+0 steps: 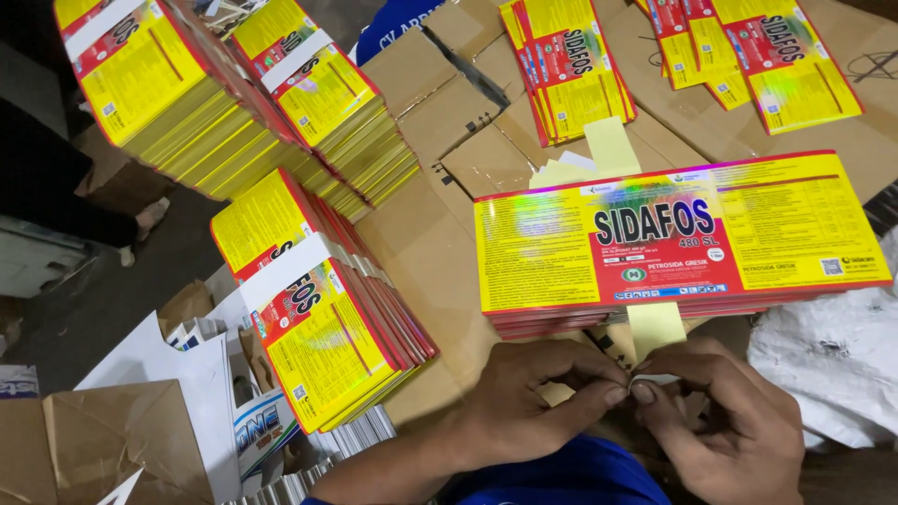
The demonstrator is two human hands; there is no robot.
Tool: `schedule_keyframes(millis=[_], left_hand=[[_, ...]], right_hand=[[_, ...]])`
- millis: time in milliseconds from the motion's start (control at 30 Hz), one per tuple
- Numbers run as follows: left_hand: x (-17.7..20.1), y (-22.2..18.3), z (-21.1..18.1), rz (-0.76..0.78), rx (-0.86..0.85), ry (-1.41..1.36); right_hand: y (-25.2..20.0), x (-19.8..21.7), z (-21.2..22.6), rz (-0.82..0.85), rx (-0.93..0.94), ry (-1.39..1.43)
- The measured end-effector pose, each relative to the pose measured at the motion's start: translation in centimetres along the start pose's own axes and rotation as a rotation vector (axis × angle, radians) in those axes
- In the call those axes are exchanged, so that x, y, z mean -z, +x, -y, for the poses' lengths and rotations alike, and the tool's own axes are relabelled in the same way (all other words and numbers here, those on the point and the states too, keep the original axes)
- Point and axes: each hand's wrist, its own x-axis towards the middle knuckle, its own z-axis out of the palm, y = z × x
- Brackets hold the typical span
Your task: Counting and bundling stacks of product labels using paper strips and adhesive tape.
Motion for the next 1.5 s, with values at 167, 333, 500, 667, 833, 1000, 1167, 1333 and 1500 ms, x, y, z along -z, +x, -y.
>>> schedule_keyframes(millis=[167,333,500,667,833,1000,1167,1333,1500], left_hand=[[0.0,0.1,-0.4,-0.058,-0.05,0.06],[0.2,0.3,0.0,-0.007,0.057,-0.159],[0.1,0.7,-1.0,0.039,0.116,-0.286],[0.2,1.1,-0.6,0.05,0.109,-0.256],[0.5,1.1,-0.7,0.088,0.119,-0.266],[0.2,1.1,-1.4,0.081,0.065,-0.164],[0.3,1.2,-1.3,0.081,0.066,-0.149],[0.4,1.3,-0.8,0.082,0.087,-0.142],[0.3,1.4,-0.4,0.074,0.102,-0.18]], right_hand=[[0.3,0.0,0.5,-0.019,0.024,-0.05],[0.4,0.4,0.3,0.073,-0.159,0.146],[0.8,0.7,0.4,0.065,-0.176,-0.001],[1.0,0.6,0.6,0.094,-0.167,0.117],[1.0,0.7,0.5,0.099,-0.135,0.171],[1.1,0.8,0.5,0.119,-0.109,0.226],[1.1,0.8,0.4,0.123,-0.076,0.206],[0.8,0.3,0.5,0.07,-0.127,0.127],[0.8,0.2,0.8,0.048,-0.129,0.071]])
